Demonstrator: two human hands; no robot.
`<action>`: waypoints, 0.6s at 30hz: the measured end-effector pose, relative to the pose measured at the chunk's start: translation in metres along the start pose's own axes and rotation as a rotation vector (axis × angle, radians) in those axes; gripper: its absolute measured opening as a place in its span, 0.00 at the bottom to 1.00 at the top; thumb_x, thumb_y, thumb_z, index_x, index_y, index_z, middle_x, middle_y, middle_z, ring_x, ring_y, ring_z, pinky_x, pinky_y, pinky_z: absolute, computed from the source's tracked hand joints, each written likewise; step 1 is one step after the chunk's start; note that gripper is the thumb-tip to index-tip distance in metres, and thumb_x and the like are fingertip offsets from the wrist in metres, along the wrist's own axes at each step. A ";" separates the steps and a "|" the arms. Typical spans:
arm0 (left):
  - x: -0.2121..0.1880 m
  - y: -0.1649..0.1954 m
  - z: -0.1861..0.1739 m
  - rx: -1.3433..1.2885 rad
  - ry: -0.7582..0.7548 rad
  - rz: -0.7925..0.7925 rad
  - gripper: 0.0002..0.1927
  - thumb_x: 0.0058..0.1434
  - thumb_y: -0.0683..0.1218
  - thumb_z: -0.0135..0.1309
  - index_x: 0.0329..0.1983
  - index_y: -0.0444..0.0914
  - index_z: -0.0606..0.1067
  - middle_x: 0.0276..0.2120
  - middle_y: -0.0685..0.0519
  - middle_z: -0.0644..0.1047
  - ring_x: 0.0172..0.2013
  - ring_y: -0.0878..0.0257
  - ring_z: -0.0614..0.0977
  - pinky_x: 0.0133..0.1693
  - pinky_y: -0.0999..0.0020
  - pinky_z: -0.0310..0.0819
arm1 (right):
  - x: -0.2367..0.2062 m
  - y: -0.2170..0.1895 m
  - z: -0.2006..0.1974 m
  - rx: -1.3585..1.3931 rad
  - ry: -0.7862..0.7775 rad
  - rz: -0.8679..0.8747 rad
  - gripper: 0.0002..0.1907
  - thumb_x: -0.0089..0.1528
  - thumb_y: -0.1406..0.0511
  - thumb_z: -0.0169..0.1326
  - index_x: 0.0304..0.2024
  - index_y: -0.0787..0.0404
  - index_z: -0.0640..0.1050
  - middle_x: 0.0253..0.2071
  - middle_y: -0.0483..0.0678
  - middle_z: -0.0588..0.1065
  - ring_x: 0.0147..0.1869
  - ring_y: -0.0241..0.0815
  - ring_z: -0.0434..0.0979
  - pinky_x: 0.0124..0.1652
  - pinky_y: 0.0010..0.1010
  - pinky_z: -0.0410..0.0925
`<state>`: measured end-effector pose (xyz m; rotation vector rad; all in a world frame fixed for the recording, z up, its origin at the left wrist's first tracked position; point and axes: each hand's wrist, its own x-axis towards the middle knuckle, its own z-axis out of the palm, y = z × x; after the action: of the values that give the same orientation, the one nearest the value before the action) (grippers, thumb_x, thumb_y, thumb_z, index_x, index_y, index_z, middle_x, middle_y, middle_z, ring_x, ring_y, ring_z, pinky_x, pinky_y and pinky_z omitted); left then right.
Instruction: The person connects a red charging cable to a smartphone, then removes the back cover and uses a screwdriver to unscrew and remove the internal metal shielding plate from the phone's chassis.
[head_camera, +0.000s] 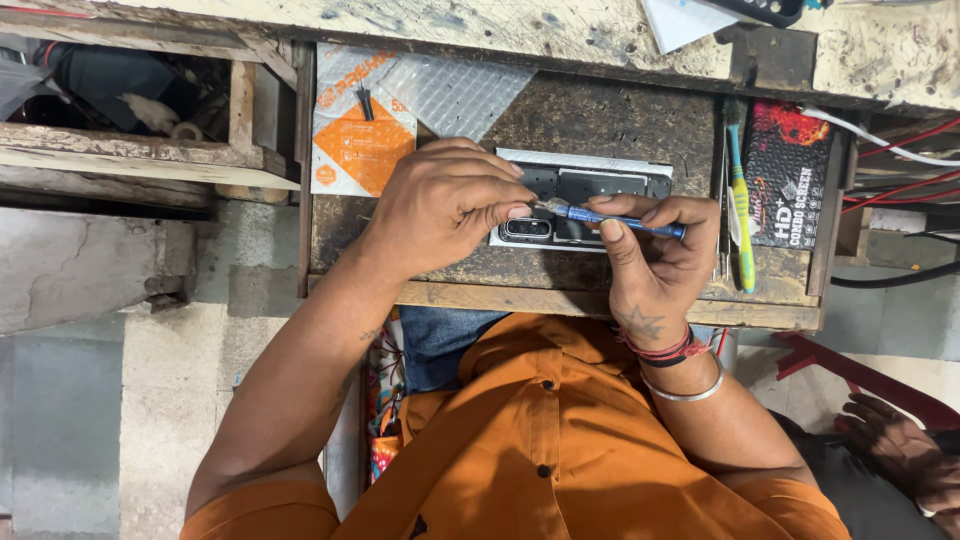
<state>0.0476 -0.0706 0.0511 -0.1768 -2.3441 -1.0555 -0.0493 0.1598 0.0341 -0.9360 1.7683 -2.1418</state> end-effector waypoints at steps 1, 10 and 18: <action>0.000 0.000 -0.001 -0.004 0.000 -0.001 0.07 0.61 0.47 0.66 0.39 0.41 0.85 0.37 0.52 0.85 0.44 0.60 0.87 0.47 0.62 0.79 | -0.001 0.000 0.000 -0.017 -0.005 -0.003 0.17 0.72 0.75 0.57 0.51 0.60 0.61 0.47 0.55 0.75 0.55 0.44 0.82 0.56 0.34 0.77; 0.001 0.001 -0.001 0.051 0.008 0.006 0.06 0.60 0.48 0.66 0.38 0.42 0.85 0.38 0.54 0.85 0.48 0.62 0.85 0.48 0.62 0.74 | -0.003 0.002 0.001 -0.021 0.009 -0.013 0.17 0.73 0.75 0.56 0.51 0.60 0.60 0.47 0.55 0.74 0.55 0.44 0.81 0.58 0.35 0.77; 0.002 0.001 -0.001 0.035 0.012 -0.004 0.07 0.59 0.48 0.67 0.38 0.41 0.85 0.38 0.54 0.85 0.48 0.62 0.85 0.48 0.62 0.73 | -0.001 -0.001 0.001 -0.030 0.003 -0.026 0.17 0.73 0.75 0.56 0.51 0.60 0.60 0.47 0.57 0.75 0.55 0.44 0.81 0.57 0.34 0.77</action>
<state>0.0468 -0.0707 0.0528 -0.1518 -2.3519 -1.0141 -0.0477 0.1594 0.0345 -0.9695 1.8043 -2.1390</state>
